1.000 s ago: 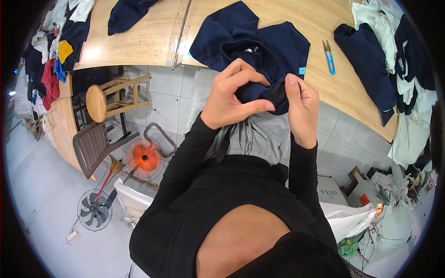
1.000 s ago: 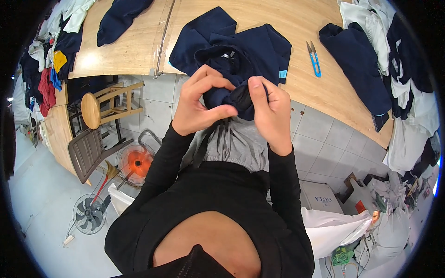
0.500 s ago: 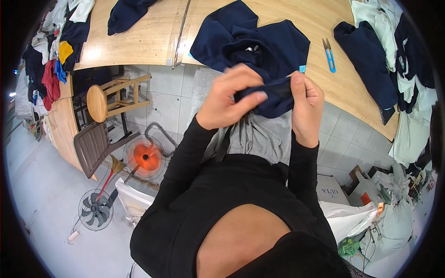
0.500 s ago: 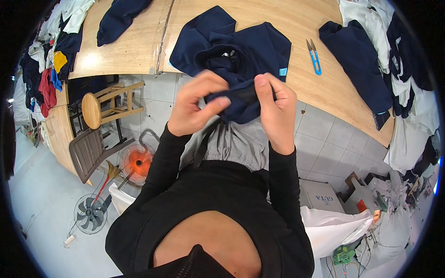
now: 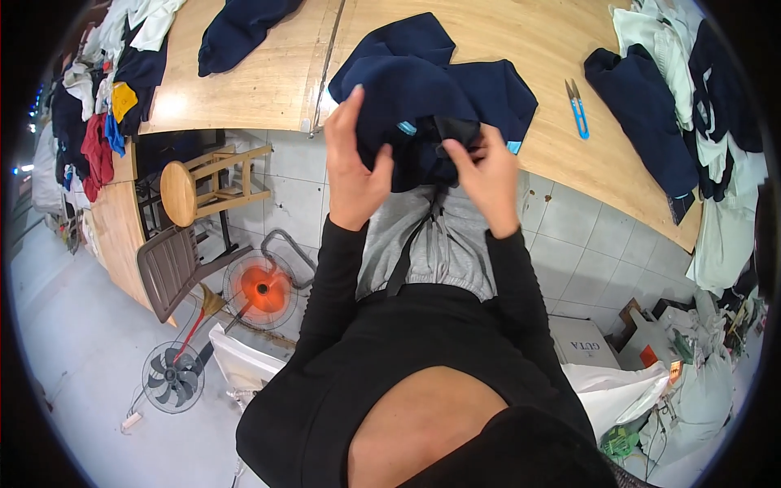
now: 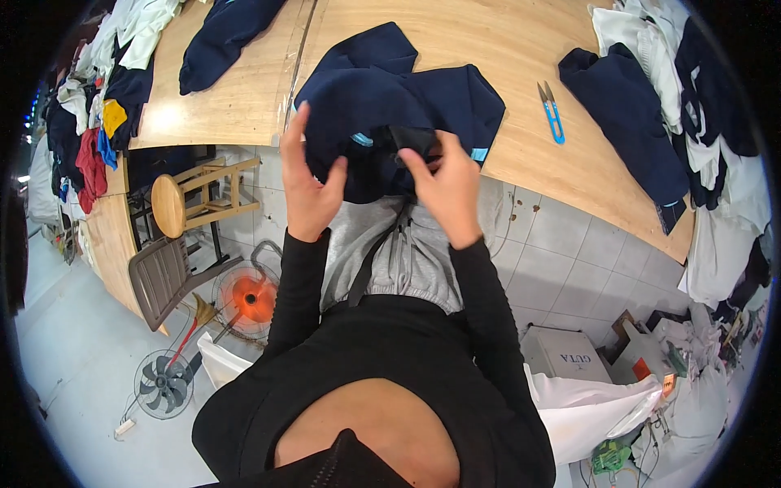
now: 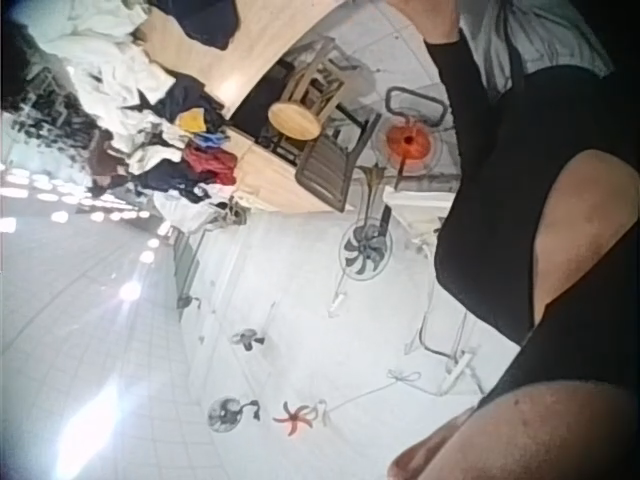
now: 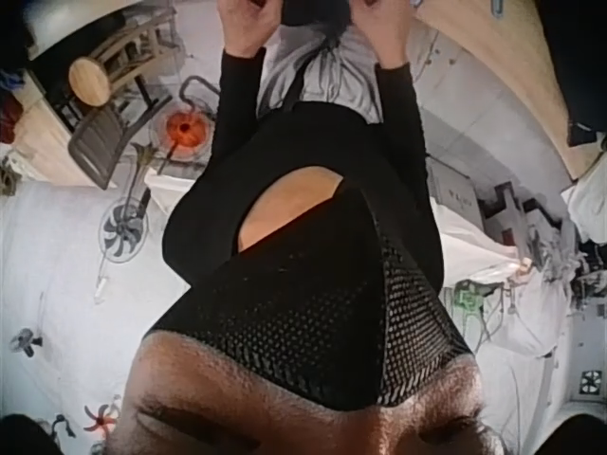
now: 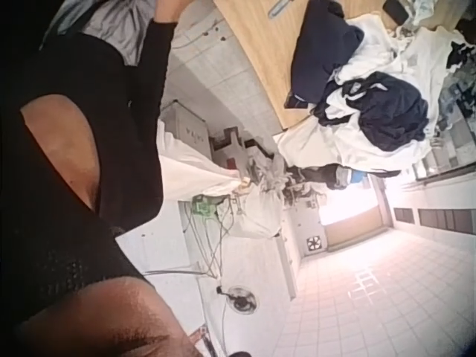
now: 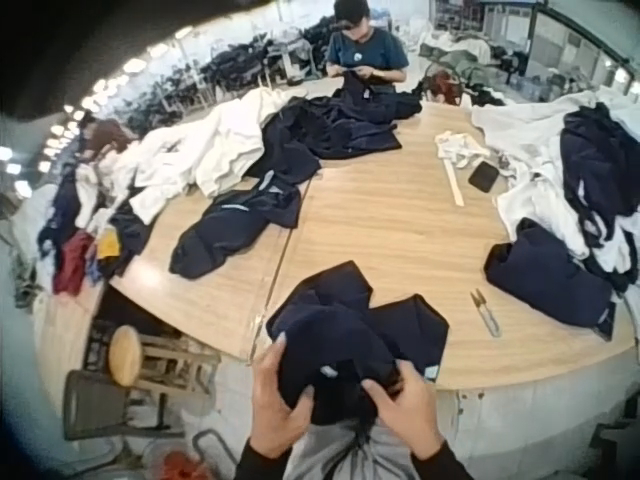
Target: Trimming loose threads from blue athletic pants using small hand clippers.
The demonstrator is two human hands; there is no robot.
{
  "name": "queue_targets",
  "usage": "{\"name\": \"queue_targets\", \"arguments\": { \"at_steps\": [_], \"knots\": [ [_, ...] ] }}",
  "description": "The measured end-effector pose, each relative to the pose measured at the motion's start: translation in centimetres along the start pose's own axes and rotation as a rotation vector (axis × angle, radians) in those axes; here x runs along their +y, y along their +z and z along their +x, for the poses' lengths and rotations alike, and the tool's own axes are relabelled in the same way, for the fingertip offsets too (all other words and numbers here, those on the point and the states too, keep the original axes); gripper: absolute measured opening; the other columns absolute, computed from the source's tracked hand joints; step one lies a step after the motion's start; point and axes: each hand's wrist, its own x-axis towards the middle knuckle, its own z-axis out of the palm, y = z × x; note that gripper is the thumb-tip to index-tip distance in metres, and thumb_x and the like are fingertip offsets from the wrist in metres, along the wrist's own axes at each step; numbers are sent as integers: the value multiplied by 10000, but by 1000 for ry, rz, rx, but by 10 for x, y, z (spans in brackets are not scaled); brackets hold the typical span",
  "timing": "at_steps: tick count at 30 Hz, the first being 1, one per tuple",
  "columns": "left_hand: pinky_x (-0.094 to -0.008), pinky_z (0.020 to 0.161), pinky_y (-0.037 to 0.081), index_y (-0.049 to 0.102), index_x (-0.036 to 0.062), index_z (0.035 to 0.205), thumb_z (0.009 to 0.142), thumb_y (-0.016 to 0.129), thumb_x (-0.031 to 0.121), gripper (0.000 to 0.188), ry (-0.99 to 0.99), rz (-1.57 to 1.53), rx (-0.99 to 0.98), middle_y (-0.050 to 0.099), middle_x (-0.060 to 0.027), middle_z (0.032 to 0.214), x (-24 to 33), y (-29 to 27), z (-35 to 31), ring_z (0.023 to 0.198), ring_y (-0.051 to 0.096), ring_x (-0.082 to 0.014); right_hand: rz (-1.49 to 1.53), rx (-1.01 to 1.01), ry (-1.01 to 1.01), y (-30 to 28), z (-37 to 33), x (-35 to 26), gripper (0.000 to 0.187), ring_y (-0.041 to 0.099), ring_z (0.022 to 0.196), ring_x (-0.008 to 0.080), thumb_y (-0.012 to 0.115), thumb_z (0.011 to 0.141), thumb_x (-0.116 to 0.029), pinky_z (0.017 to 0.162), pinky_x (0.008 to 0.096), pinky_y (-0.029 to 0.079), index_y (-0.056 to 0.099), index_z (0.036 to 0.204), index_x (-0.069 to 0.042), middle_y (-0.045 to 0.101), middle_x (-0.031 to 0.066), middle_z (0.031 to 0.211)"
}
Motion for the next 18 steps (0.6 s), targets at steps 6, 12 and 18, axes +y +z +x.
{"name": "queue_targets", "arguments": {
  "at_steps": [6, 12, 18],
  "knots": [
    [-458, 1038, 552, 787, 91, 1269, 840, 741, -44, 452, 10, 315, -375, 519, -244, 1551, -23, -10, 7, 1202, 675, -429, 19, -72, -46, 4, 28, 19, 264, 625, 622, 187, 822, 899, -124, 604, 357, 497, 632, 968, 45, 648, 134, 708],
    [-508, 1167, 471, 744, 78, 1304, 797, 776, -30, 519, -33, 398, -361, 357, -300, 1674, -32, -23, 0, 1463, 464, -536, 266, 43, -176, -38, 1, -6, 151, 662, 837, 105, 727, 877, 36, 741, 278, 526, 696, 1024, 21, 722, 72, 938],
    [-508, 1104, 528, 798, 87, 1091, 703, 881, 67, 398, 243, 486, -392, 269, -198, 1778, -8, 3, 2, 1511, 395, -529, 235, -405, -413, -1, -8, -43, 284, 751, 923, 215, 708, 932, 57, 827, 318, 585, 750, 1210, 12, 773, 125, 1094]
  ]
}}
